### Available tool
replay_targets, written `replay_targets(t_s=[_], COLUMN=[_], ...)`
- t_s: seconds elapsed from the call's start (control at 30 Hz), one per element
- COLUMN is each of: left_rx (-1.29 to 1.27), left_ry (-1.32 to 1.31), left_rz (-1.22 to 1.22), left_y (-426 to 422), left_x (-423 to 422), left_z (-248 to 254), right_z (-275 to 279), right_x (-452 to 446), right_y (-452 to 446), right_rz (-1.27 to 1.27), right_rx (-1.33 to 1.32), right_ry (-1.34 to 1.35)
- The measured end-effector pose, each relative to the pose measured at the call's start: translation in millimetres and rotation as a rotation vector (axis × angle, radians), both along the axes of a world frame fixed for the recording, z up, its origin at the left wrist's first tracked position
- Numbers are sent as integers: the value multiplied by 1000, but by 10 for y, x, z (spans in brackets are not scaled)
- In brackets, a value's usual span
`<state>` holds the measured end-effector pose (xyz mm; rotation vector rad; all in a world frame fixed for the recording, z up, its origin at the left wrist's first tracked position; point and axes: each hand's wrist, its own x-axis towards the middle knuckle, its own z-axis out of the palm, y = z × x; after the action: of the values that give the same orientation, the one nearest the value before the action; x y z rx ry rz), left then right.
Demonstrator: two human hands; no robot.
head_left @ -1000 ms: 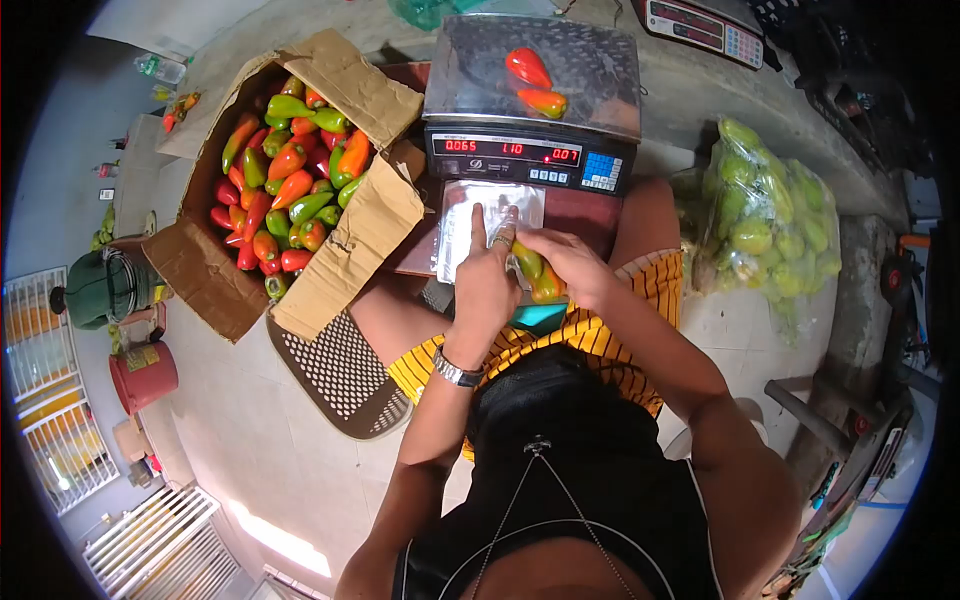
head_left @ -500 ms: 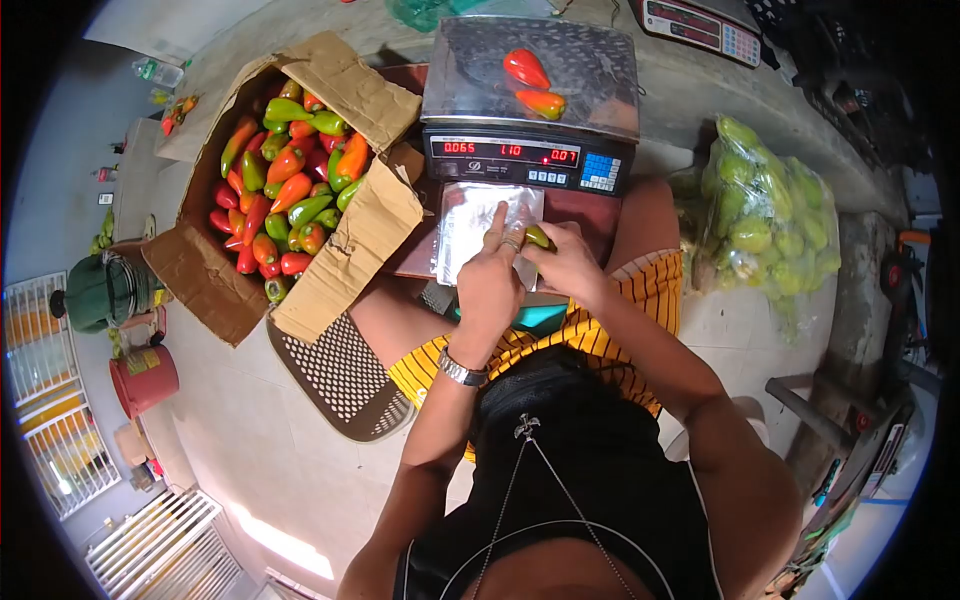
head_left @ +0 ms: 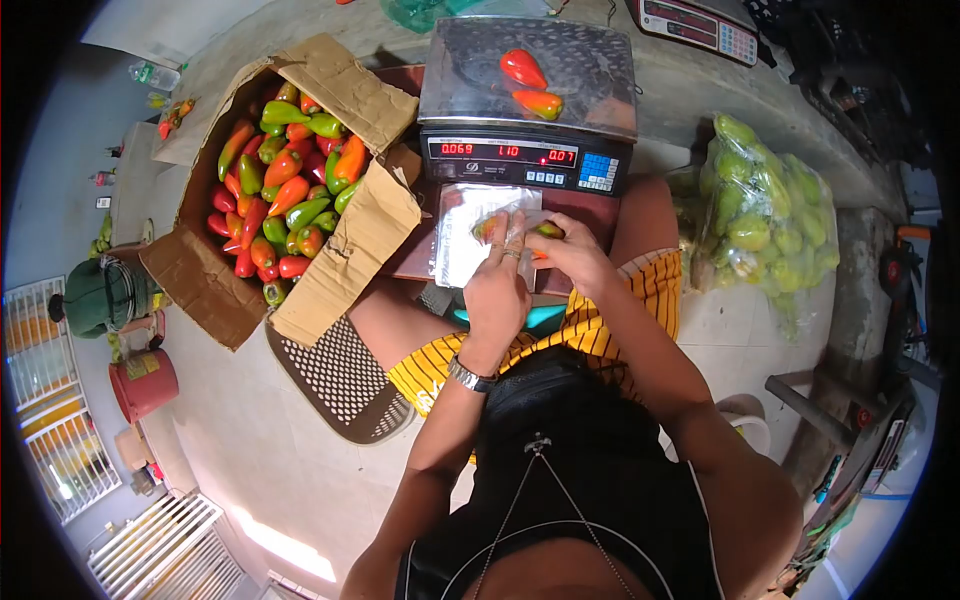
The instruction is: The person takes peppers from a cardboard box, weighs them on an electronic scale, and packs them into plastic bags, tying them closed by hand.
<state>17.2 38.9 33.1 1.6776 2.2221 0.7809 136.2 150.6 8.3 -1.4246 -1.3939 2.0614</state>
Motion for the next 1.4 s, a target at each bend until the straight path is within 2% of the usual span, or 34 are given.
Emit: replay_targets(t_s=[0.03,0.13,0.23,0.33,0.43,0.5,0.53,0.67,0.77,0.8,0.87,0.93,1.07,1.17,1.27,1.4], left_rx=[45,147,150,112,65,12,81,277,331,273,155,151,123,152,187,115], left_ry=[-26,-89,-118,-136,-166,-193,-308,-309,-147,-205,-322,-336,-363,-302,-255,-373], left_rz=[39,121,126,127,215,313,379,264,187,201,232,198,158,146,139,186], left_y=[9,88,102,79,70,76,92,93,70,60,36,0,-40,-23,7,25], left_x=[-7,-55,-130,-165,-230,-294,-322,-563,-617,-590,-501,-479,-489,-487,-484,-458], left_z=[9,67,100,87,220,397,438,375,230,274,401,400,344,248,239,348], right_z=[59,228,138,203,399,392,406,768,829,792,782,793,859,892,892,814], right_x=[11,27,-7,-61,-29,26,33,12,-79,-119,-248,-381,-624,-787,-845,-586], right_y=[14,-96,-45,27,-19,-16,-10,60,354,544,1040,1485,2034,2142,2146,1986], right_rz=[50,228,161,203,326,323,321,279,274,238,257,411,802,955,860,605], right_rx=[27,849,668,543,844,1001,1079,1026,1057,1059,1463,1449,1389,1186,1121,1247], right_ry=[-12,-452,-314,-396,-553,-417,-346,-71,26,49,-163,-210,-552,-665,-699,-473])
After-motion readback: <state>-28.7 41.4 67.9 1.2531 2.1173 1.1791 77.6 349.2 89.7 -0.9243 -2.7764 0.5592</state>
